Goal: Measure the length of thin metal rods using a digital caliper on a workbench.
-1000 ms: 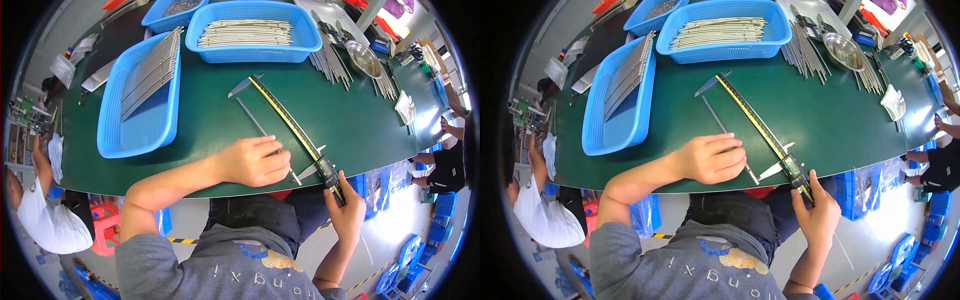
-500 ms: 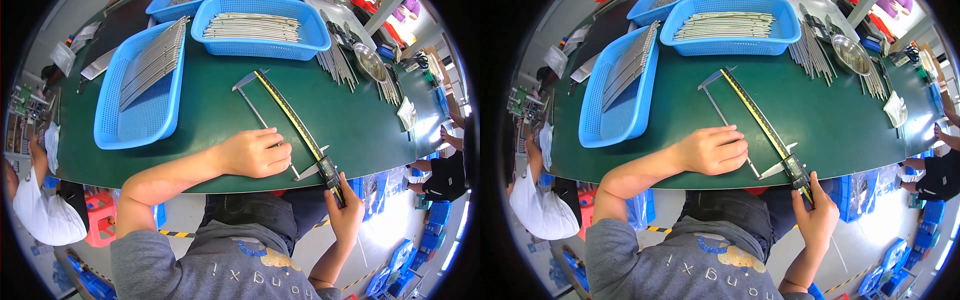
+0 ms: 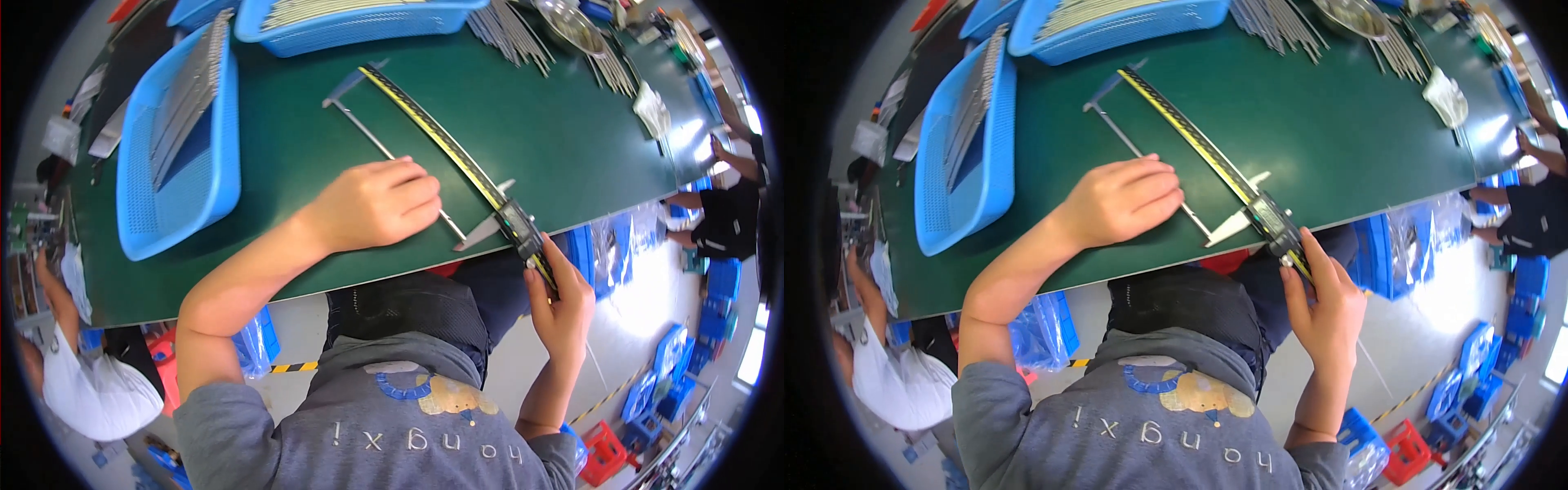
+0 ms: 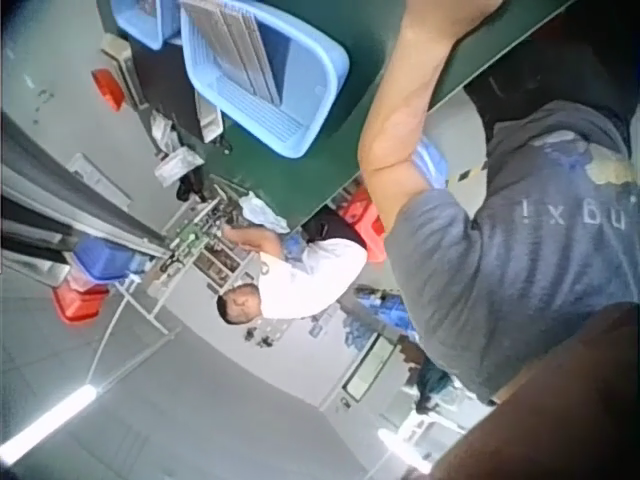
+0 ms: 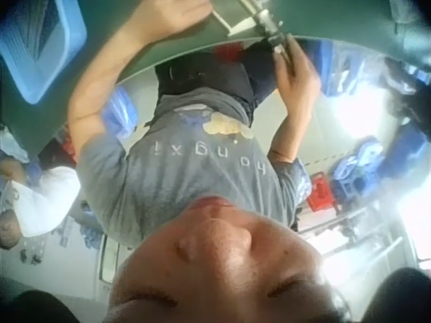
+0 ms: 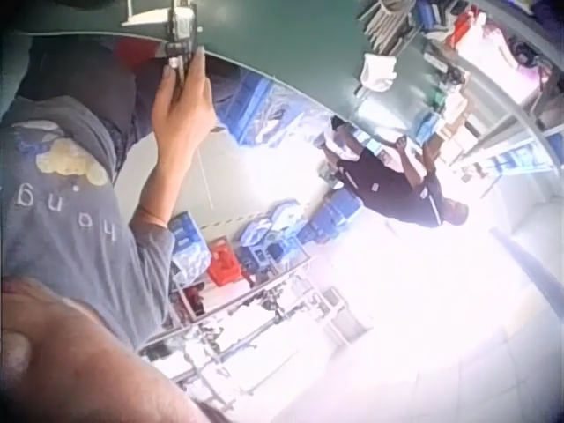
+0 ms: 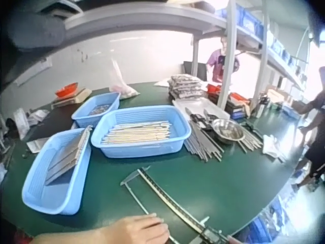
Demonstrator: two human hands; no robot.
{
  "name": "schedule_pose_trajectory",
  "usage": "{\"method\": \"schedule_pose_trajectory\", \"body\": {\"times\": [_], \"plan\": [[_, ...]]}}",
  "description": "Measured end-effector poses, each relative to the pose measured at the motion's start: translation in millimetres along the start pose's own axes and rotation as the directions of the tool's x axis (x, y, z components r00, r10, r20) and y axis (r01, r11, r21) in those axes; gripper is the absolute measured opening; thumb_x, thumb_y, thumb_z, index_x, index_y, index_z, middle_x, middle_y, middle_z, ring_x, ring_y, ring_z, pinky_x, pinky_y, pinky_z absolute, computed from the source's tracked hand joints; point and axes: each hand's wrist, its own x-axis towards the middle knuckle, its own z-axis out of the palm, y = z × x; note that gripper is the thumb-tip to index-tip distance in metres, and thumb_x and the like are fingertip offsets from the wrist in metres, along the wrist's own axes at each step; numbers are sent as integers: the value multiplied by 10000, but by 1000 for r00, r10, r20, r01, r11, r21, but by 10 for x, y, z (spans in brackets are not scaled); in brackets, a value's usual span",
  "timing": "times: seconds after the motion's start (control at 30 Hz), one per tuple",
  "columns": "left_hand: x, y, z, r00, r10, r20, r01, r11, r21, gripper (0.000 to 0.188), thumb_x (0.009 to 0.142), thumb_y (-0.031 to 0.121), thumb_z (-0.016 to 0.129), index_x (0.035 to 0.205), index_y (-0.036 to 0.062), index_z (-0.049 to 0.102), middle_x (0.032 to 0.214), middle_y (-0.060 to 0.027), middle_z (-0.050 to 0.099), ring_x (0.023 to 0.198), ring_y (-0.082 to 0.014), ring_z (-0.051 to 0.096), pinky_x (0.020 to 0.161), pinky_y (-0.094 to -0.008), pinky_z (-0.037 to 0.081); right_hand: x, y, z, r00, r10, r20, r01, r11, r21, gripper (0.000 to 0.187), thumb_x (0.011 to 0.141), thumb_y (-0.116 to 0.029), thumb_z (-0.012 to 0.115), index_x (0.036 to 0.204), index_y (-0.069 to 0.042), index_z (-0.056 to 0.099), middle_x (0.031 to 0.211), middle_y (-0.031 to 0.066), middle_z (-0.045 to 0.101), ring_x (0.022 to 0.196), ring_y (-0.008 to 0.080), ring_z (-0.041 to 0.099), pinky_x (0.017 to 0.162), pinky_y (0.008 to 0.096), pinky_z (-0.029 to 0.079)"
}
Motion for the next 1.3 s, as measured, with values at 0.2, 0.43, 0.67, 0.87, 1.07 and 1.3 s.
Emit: {"method": "schedule_pose_trajectory", "body": {"times": [0.2, 0.43, 0.67, 0.87, 1.07, 1.3], "plan": [[33, -15, 41, 999, -21, -31, 21, 1000, 2, 168, 668, 47, 638, 835, 31, 637, 874, -75, 617, 838, -222, 642, 744, -334, 580, -30, -61, -14, 998, 54, -9, -55, 998, -13, 233, 818, -107, 686, 1014, 0, 616, 725, 90, 608, 529, 131, 542, 494, 251, 416], [39, -2, 21, 1000, -28, -8, 28, 1000, -10, 180, 662, 42, 643, 841, 29, 645, 883, -80, 628, 837, -231, 646, 750, -341, 581, -67, -48, -19, 996, 90, -16, -91, 993, -80, 250, 789, -241, 728, 908, -44, 629, 716, 79, 630, 517, 208, 590, 480, 302, 443], [12, -56, 19, 1000, -24, -15, 24, 1000, -14, 175, 670, 49, 640, 844, 60, 629, 896, -50, 616, 850, -211, 634, 743, -328, 563, -32, -59, -12, 996, 83, 17, -80, 987, -137, 264, 797, -320, 708, 841, -76, 617, 665, 58, 601, 517, 239, 579, 469, 337, 434], [49, -81, -20, 989, -144, 11, 145, 982, -120, 301, 667, 48, 705, 963, 67, 652, 959, -79, 636, 913, -256, 644, 814, -383, 544, -42, -62, -10, 995, 96, 13, -93, 988, -126, 286, 808, -351, 687, 835, -78, 606, 675, 68, 604, 560, 275, 595, 493, 362, 453], [36, -92, -29, 985, -171, 19, 172, 974, -144, 332, 648, 13, 682, 975, 67, 653, 968, -80, 639, 917, -264, 643, 807, -381, 544, -49, -62, 5, 996, 84, 22, -80, 987, -140, 307, 755, -317, 730, 878, -62, 611, 666, 69, 589, 542, 240, 578, 485, 339, 433], [28, -111, -15, 981, -194, 24, 195, 968, -158, 335, 641, 3, 670, 969, 65, 653, 957, -83, 639, 920, -272, 641, 800, -381, 544, -52, -52, 13, 998, 65, 3, -64, 986, -153, 333, 704, -285, 773, 889, -53, 623, 628, 57, 559, 497, 190, 546, 467, 301, 404]]}}
